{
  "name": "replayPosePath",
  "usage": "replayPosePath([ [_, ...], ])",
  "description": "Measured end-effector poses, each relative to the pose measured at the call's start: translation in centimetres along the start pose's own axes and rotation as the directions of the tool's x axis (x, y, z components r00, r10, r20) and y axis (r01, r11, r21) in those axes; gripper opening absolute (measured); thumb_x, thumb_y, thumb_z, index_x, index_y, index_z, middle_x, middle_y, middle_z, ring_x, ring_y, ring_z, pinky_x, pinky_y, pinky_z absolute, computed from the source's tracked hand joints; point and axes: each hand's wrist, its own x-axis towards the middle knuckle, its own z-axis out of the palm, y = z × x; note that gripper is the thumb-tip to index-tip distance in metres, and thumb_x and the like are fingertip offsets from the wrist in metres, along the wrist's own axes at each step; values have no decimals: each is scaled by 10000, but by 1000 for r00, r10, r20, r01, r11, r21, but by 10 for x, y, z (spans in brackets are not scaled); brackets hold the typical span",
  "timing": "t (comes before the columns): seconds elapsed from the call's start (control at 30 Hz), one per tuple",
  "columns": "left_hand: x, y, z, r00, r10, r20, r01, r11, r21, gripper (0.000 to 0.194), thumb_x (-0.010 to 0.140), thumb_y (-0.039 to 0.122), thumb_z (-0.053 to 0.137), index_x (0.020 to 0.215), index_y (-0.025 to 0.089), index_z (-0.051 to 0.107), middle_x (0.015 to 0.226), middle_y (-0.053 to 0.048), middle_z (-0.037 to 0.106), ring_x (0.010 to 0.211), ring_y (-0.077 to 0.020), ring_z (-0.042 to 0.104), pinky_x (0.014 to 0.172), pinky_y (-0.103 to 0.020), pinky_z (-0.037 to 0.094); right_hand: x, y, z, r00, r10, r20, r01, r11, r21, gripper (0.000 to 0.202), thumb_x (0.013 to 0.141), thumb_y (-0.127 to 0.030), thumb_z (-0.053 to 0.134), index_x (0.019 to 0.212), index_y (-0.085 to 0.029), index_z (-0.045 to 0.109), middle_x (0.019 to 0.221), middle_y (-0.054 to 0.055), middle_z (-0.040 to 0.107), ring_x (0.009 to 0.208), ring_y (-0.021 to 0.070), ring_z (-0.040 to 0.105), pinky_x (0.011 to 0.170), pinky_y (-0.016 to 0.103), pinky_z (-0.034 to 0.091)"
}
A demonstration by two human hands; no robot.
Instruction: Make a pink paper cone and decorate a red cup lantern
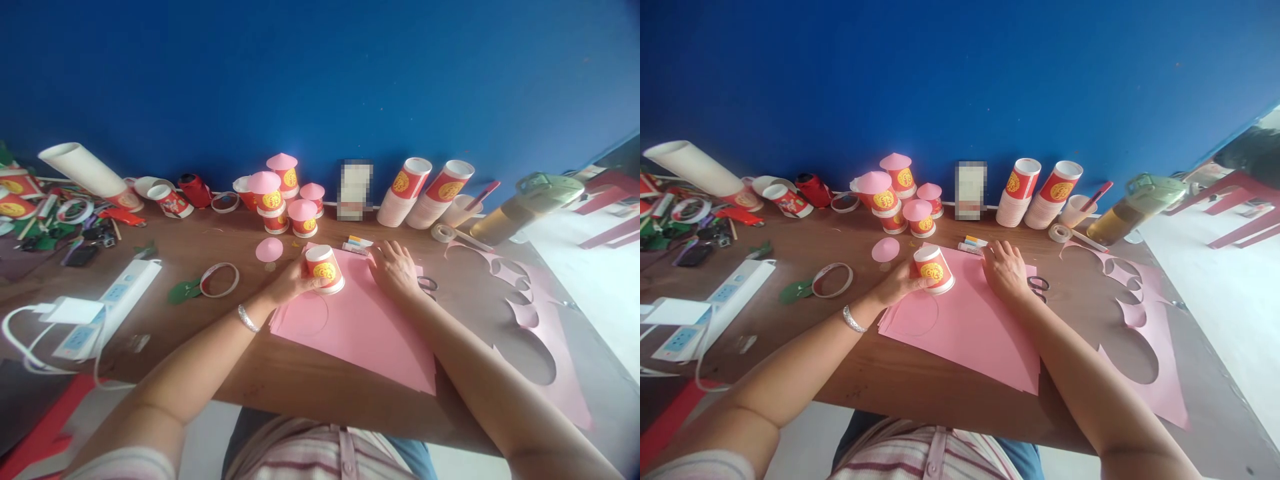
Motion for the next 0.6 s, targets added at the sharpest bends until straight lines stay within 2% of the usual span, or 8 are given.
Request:
replayPosePath([
  [0.1,2,1,-2,1000,5,-22,-7,998,-64,534,764,443,821,1160,164,598,1056,-80,672,1005,-223,644,952,-413,542,-1,0,0,1000,5,-8,-5,1000,19,242,980,-218,490,1127,-190,680,1155,122,674,996,275,523,794,374,377],
  [0.3,0,6,0,1000,-18,-22,14,985,-173,549,765,395,804,1228,159,626,1208,-122,681,1142,-274,638,1026,-457,506,-3,-2,-3,1000,-8,-21,9,996,88,302,1007,-257,456,1216,-176,660,1177,141,664,1013,289,546,816,395,424],
  [0.47,-1,9,1,1000,-4,12,6,987,-163,554,763,390,790,1243,165,632,1225,-133,684,1147,-284,639,1019,-472,508,-7,-9,-4,994,-59,-89,79,965,248,316,1017,-276,446,1240,-183,651,1120,130,683,1025,279,591,867,396,472],
  [0.6,0,5,-1,999,17,35,-13,993,-119,577,782,399,782,1270,151,600,1191,-137,683,1104,-273,646,990,-459,520,-10,-15,-5,989,-86,-118,117,951,285,274,1038,-276,436,1130,-188,678,1035,99,708,928,233,620,774,335,473],
])
